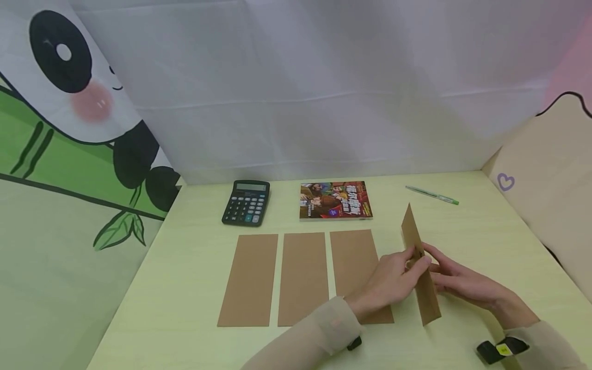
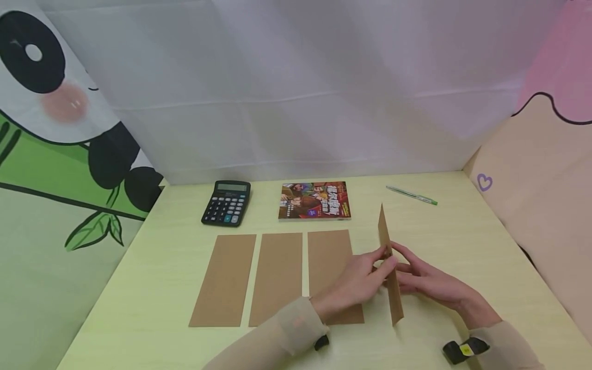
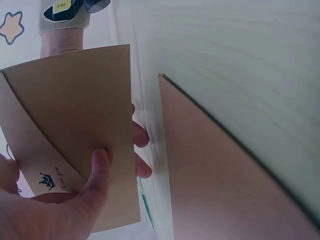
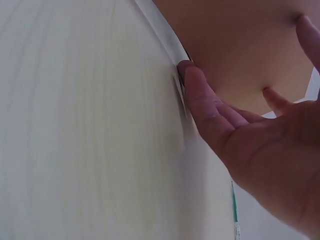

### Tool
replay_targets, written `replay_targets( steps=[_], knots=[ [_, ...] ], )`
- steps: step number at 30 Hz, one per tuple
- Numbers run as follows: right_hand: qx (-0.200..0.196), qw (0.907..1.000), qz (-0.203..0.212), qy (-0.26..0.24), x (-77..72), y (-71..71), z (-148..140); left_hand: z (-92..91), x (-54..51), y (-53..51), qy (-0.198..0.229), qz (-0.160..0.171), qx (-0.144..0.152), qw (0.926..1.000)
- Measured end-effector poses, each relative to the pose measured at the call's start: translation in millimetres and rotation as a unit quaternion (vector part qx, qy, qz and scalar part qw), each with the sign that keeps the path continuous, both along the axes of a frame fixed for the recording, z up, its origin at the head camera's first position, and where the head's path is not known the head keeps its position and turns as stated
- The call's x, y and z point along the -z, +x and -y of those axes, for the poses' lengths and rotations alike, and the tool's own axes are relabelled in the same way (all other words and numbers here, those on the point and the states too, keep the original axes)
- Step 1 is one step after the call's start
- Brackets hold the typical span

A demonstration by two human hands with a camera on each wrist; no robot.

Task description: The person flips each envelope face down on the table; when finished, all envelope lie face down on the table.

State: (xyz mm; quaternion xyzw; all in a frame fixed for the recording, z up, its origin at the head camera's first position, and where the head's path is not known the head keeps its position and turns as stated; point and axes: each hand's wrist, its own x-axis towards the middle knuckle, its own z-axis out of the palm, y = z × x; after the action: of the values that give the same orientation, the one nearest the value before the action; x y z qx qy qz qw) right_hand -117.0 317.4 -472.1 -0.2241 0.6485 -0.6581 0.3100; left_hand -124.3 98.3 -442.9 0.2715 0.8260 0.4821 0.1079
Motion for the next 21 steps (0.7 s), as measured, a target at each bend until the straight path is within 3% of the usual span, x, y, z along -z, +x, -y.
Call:
replay_targets(
  steps=[6,12,17,21],
  knots=[
    [0.037,0.9974,-0.024,0.058,-3.5,0.2,3,1.1,-0.4,1.5,0.046,0.024,-0.002,0.9986],
    [0.057,0.9941,-0.031,0.086,-9.1,0.1,4,1.9,-2.7,3.0,0.088,0.028,-0.007,0.9957],
    [0.086,0.9855,-0.029,0.144,-13.4,2.2,5,5.0,-4.6,4.6,0.104,0.031,-0.023,0.9938],
    [0.097,0.9784,-0.045,0.177,-17.6,4.5,5,7.6,-4.2,3.4,0.119,0.012,-0.034,0.9923]
  ],
)
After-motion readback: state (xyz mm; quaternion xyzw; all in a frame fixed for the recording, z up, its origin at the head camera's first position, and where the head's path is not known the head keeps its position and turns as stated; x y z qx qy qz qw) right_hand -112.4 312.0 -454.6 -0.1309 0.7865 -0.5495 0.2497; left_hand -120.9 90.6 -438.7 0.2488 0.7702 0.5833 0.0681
